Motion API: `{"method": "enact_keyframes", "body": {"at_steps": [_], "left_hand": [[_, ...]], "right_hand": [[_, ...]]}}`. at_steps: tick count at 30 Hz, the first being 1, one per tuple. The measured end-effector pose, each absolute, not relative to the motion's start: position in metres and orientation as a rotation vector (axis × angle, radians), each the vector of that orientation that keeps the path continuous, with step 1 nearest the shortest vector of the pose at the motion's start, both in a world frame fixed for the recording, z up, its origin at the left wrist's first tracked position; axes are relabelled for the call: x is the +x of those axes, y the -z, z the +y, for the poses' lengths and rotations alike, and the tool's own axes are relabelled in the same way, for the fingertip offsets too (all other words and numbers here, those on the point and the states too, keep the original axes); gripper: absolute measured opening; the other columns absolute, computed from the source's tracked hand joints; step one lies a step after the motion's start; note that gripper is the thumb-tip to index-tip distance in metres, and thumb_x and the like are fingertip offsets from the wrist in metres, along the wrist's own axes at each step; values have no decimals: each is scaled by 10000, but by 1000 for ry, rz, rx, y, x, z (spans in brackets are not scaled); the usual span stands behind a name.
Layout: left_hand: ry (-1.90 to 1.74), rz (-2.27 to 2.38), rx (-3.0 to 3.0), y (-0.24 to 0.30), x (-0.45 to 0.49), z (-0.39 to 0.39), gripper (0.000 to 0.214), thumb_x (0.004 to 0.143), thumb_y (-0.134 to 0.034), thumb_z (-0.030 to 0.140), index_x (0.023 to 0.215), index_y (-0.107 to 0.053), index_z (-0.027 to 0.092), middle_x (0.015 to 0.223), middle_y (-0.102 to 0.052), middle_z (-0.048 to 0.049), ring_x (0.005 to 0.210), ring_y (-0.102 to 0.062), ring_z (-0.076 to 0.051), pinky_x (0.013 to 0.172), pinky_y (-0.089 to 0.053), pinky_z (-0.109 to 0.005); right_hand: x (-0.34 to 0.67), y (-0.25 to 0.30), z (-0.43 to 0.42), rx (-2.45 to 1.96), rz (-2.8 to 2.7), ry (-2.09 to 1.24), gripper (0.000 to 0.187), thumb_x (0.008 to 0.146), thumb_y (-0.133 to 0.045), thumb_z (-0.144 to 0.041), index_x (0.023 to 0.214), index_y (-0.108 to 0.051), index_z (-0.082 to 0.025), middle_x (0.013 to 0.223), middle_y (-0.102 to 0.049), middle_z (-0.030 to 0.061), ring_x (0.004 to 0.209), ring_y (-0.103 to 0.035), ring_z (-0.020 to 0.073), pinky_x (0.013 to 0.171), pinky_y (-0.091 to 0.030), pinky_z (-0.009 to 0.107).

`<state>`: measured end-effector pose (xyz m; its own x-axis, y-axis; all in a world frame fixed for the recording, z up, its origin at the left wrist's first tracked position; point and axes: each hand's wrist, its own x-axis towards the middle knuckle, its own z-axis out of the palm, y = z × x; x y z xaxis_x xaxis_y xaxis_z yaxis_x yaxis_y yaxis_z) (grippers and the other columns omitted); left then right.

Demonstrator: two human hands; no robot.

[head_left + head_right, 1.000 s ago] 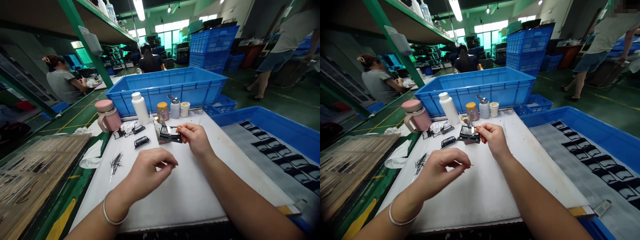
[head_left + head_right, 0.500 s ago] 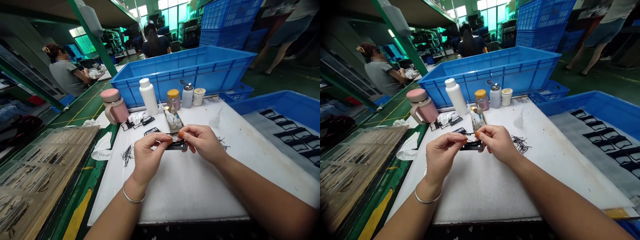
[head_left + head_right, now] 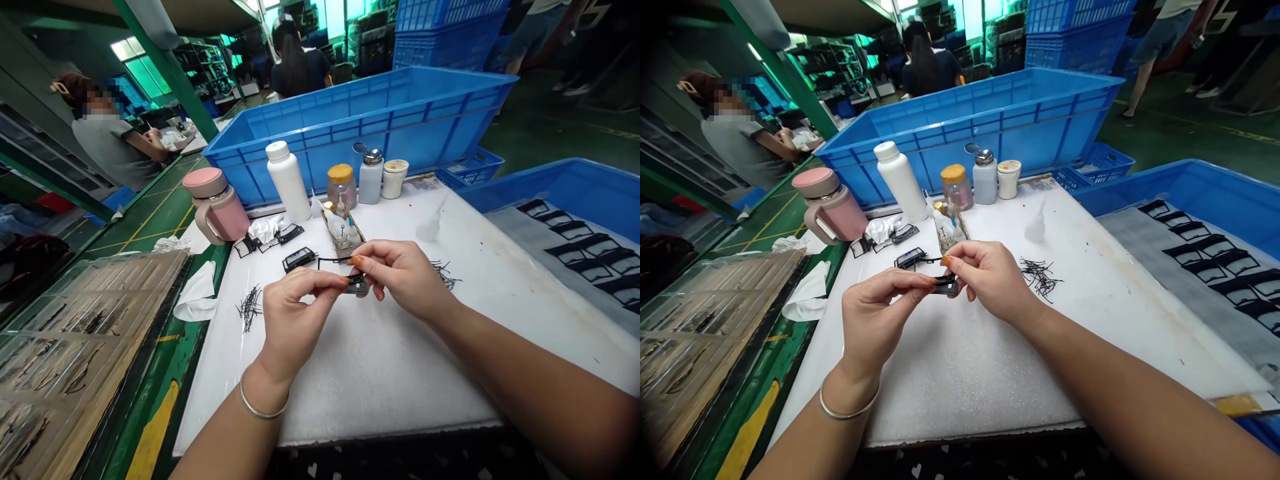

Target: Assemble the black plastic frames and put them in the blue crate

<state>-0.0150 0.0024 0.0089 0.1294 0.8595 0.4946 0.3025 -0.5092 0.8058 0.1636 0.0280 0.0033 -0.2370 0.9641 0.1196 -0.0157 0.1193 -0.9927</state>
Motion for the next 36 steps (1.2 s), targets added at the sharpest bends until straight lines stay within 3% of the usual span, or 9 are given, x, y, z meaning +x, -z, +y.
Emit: {"method": "enact_keyframes", "body": {"at_steps": [6,14,36], "left_hand": [[-1405,1176,2013,-6,-20,8,145,799,-720,136,872,-751,257,832,-727,33,770,-662,-125,734,-545,-271],[-1391,1174,2283,-6,-18,11,96,802,-717,131,843,-724,218,839,-716,18,819,-630,-136,776,-506,-302],[-1324,1228,2505,-6,-16,10,95,839,-665,143,904,-680,210,869,-692,-5,843,-602,-156,793,-457,-316]], "right_hand": [[164,-6,27,-1031,-1436,-1260,315,838,-661,-430,812,-653,-116,617,-628,6,433,-540,67,375,-388,164],[163,-8,26,-1054,-1441,-1235,317,833,-666,-433,803,-652,-117,548,-594,-15,428,-528,65,391,-396,160],[166,-8,25,-1033,-1432,-1233,314,830,-659,-436,809,-650,-124,622,-633,13,439,-525,71,383,-409,177]]}}
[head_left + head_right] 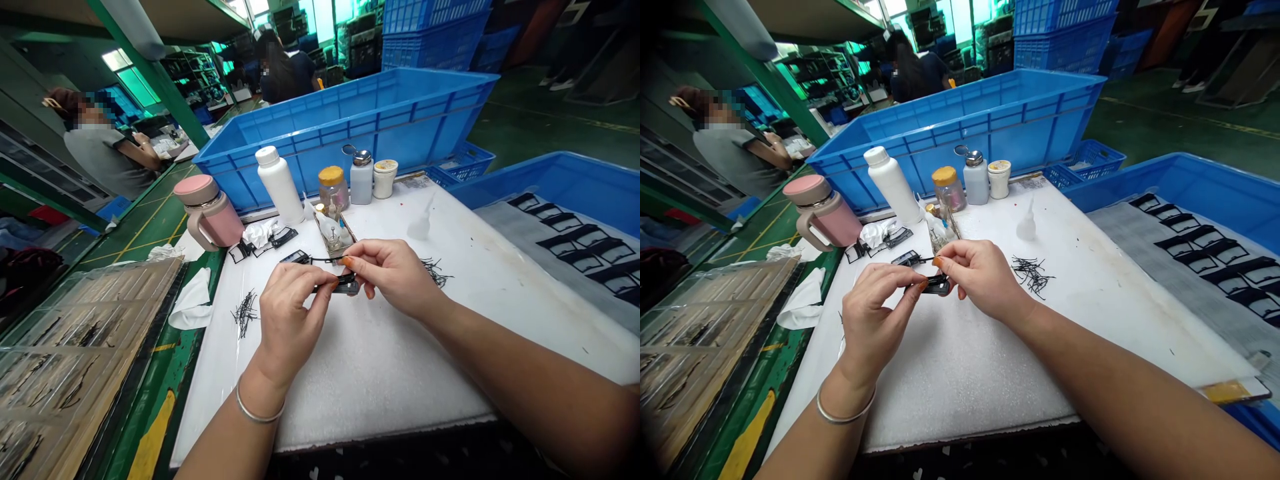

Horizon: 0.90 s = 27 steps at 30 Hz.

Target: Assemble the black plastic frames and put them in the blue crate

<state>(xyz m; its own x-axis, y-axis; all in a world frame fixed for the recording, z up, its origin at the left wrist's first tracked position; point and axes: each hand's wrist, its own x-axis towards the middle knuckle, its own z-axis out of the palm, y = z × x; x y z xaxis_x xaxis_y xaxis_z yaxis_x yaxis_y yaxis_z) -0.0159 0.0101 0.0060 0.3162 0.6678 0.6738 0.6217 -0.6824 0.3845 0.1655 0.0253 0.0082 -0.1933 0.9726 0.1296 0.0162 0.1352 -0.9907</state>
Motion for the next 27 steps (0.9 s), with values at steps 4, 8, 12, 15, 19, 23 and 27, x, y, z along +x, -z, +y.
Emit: {"method": "enact_keyframes", "body": {"at_steps": [4,8,12,15,19,23,27], "left_hand": [[-1324,1219,2513,-5,-15,10,102,832,-671,139,902,-675,212,868,-694,-2,839,-605,-156,795,-456,-312],[-1313,1224,2513,-5,-14,9,97,834,-666,143,899,-680,213,864,-695,-9,835,-611,-169,783,-458,-315],[-1304,1234,2512,-5,-15,9,89,836,-665,146,894,-684,211,864,-694,-10,832,-608,-165,785,-459,-317],[-1294,1248,2504,-6,-15,10,85,833,-668,146,887,-683,210,862,-694,-4,829,-603,-158,784,-456,-316],[-1291,1266,2486,-6,-15,10,68,835,-669,156,877,-678,210,851,-692,-2,813,-599,-157,769,-447,-311],[-1281,1276,2479,-6,-15,11,54,842,-661,166,871,-675,209,851,-691,-6,814,-600,-162,771,-440,-315],[-1303,1276,2457,-5,-16,11,56,836,-669,165,867,-674,211,837,-690,1,801,-601,-156,769,-440,-311]], "right_hand": [[166,-9,24,-1033,-1435,-1223,296,837,-654,-420,801,-650,-125,599,-617,-1,435,-518,65,391,-409,173],[166,-10,23,-1039,-1436,-1226,305,832,-659,-430,805,-652,-127,590,-610,-4,446,-533,74,396,-407,179],[165,-10,24,-1031,-1434,-1223,308,830,-660,-435,798,-648,-129,604,-617,0,468,-556,84,400,-402,182],[165,-10,24,-1025,-1436,-1217,296,835,-656,-423,798,-646,-130,621,-622,4,474,-561,85,402,-405,183],[165,-10,23,-1019,-1446,-1210,240,854,-639,-368,806,-647,-133,619,-620,1,483,-567,86,408,-412,179],[166,-9,24,-1005,-1452,-1230,233,862,-627,-364,817,-643,-136,621,-634,9,515,-599,103,415,-414,181],[166,-5,25,-923,-1425,-1403,266,860,-631,-397,910,-622,-136,701,-690,49,610,-672,150,438,-429,187]]}}
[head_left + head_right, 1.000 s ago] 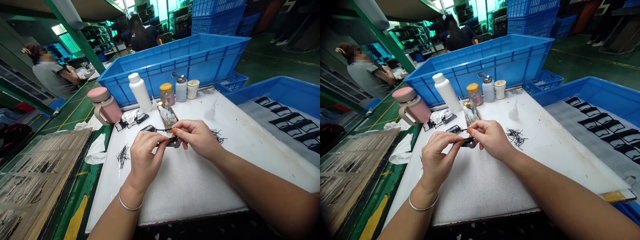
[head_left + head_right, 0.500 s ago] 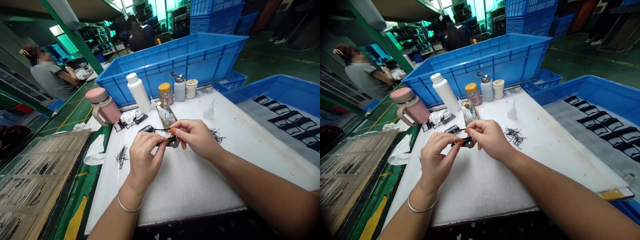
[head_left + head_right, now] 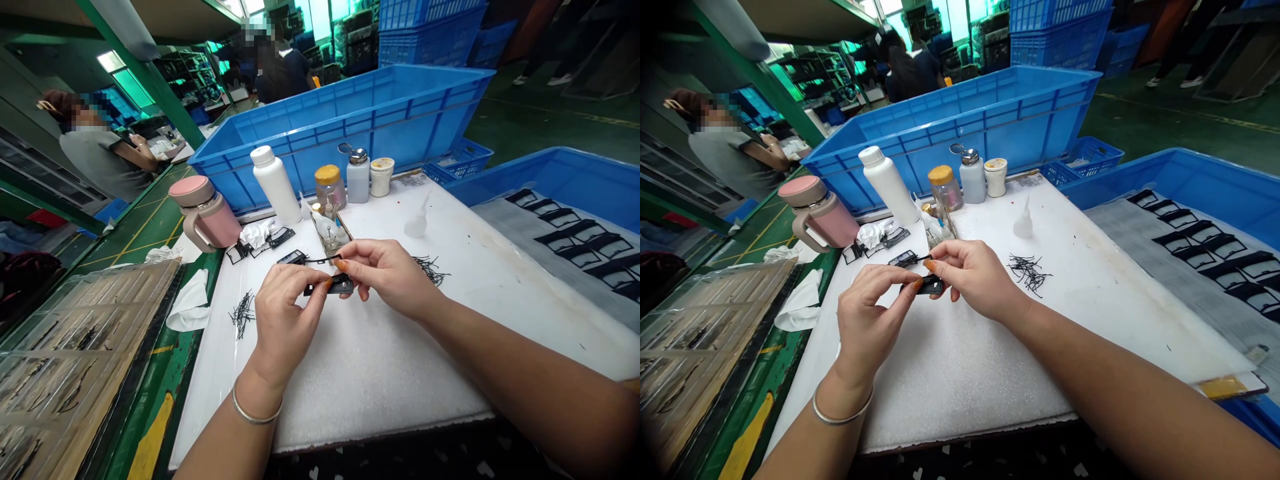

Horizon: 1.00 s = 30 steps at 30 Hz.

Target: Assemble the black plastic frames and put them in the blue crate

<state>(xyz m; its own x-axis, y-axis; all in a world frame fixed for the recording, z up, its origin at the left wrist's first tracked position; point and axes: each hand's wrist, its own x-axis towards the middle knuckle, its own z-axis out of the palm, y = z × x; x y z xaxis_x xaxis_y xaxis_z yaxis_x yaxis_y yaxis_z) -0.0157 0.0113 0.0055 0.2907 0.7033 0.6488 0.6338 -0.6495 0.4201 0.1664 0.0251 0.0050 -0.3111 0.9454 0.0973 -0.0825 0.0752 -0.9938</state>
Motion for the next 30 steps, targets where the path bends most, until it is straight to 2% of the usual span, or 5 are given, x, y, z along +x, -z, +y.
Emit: {"method": "enact_keyframes", "body": {"at_steps": [7,19,25,30], "left_hand": [[-1311,1307,2399,-6,-17,12,50,841,-662,171,857,-681,215,824,-684,-2,807,-602,-162,769,-447,-320],[-1357,1330,2300,-4,-17,13,31,849,-654,214,877,-669,215,870,-657,-32,856,-593,-178,784,-475,-322],[-1435,1304,1776,-1,-16,17,278,755,-740,240,980,-579,213,1007,-558,-44,951,-547,-156,754,-522,-235],[-1290,1183,1577,0,-16,21,370,772,-716,243,1096,-538,216,849,-591,-16,795,-559,-123,655,-487,-188]], "right_hand": [[167,-4,26,-899,-1366,-1554,262,807,-694,-287,1011,-611,-144,827,-716,73,727,-711,181,481,-435,178],[167,-6,24,-918,-1363,-1518,303,782,-723,-328,1004,-642,-138,768,-707,55,735,-706,189,492,-478,194],[169,-8,24,-908,-1343,-1495,330,768,-744,-336,1016,-647,-140,768,-715,59,696,-699,179,507,-492,202],[168,-10,25,-939,-1321,-1525,291,770,-727,-284,997,-633,-128,727,-704,54,681,-697,180,510,-495,207]]}}
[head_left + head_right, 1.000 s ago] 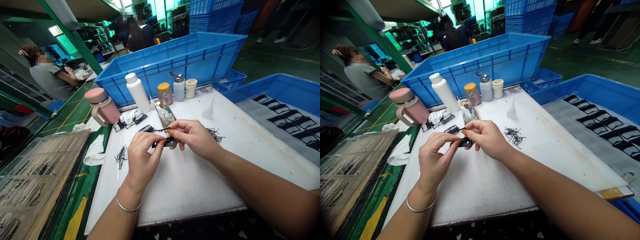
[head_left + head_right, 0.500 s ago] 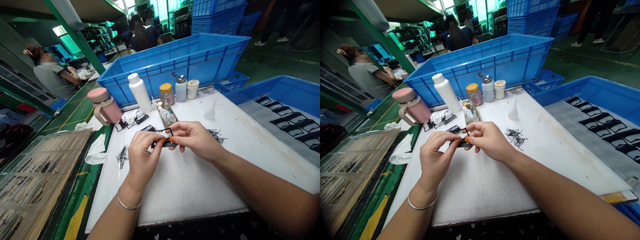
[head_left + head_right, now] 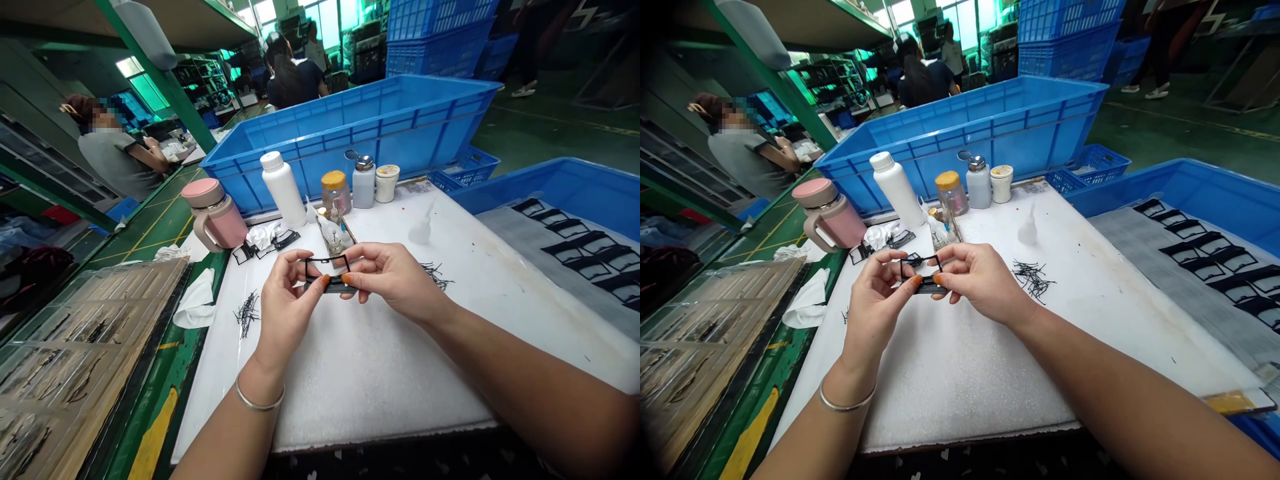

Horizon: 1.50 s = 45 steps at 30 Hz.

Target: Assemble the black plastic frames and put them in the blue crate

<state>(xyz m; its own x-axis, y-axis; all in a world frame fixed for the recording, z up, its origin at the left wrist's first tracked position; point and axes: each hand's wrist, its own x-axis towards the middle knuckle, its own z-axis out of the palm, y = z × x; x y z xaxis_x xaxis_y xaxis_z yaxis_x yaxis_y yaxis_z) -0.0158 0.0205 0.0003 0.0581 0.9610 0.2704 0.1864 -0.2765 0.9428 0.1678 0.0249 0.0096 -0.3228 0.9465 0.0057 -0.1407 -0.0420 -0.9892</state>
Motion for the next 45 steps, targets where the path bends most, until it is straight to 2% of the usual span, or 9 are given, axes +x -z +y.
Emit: {"method": "enact_keyframes", "body": {"at_steps": [4,9,12,21,34,41,45], "left_hand": [[-1270,1138,1507,0,-16,21,365,771,-721,240,1093,-554,204,810,-584,-10,721,-546,-115,622,-494,-200],[-1287,1086,1436,0,-18,22,368,770,-730,243,1087,-550,197,807,-578,-7,700,-552,-120,620,-525,-230],[-1313,1084,1449,0,-18,22,362,774,-730,239,1087,-552,198,805,-581,-4,694,-547,-116,624,-520,-227],[-1311,1169,1533,-1,-16,18,354,783,-719,216,1098,-559,201,815,-594,-7,726,-523,-112,639,-479,-209],[-1306,1164,1528,-1,-16,19,350,785,-714,223,1095,-556,193,826,-586,-12,718,-524,-109,607,-457,-193],[-1285,1118,1492,0,-13,16,332,797,-693,231,1092,-542,200,815,-595,-13,735,-551,-115,632,-470,-202],[-1332,1131,1543,-11,-37,27,497,779,-721,285,1205,-473,218,928,-638,-41,831,-600,-141,648,-477,-203]], "right_hand": [[167,-7,27,-926,-1293,-1599,271,783,-710,-265,1003,-637,-124,747,-710,63,683,-705,173,526,-505,198],[168,-4,29,-910,-1224,-1733,250,797,-690,-254,1008,-673,-122,933,-732,115,801,-729,207,543,-522,180],[168,-4,29,-911,-1238,-1768,216,808,-662,-237,993,-697,-130,984,-729,115,815,-730,209,548,-536,179],[168,-8,27,-947,-1346,-1681,144,814,-620,-193,896,-720,-130,860,-733,76,762,-732,192,515,-530,155],[169,-9,27,-943,-1371,-1623,172,818,-608,-161,923,-742,-138,774,-723,38,683,-718,142,535,-532,146],[168,-6,27,-978,-1412,-1594,212,819,-696,-334,904,-731,-143,824,-718,61,707,-713,159,542,-526,163],[168,0,29,-1067,-1404,-1515,299,775,-741,-425,900,-731,-153,837,-704,63,674,-696,150,519,-508,160]]}}
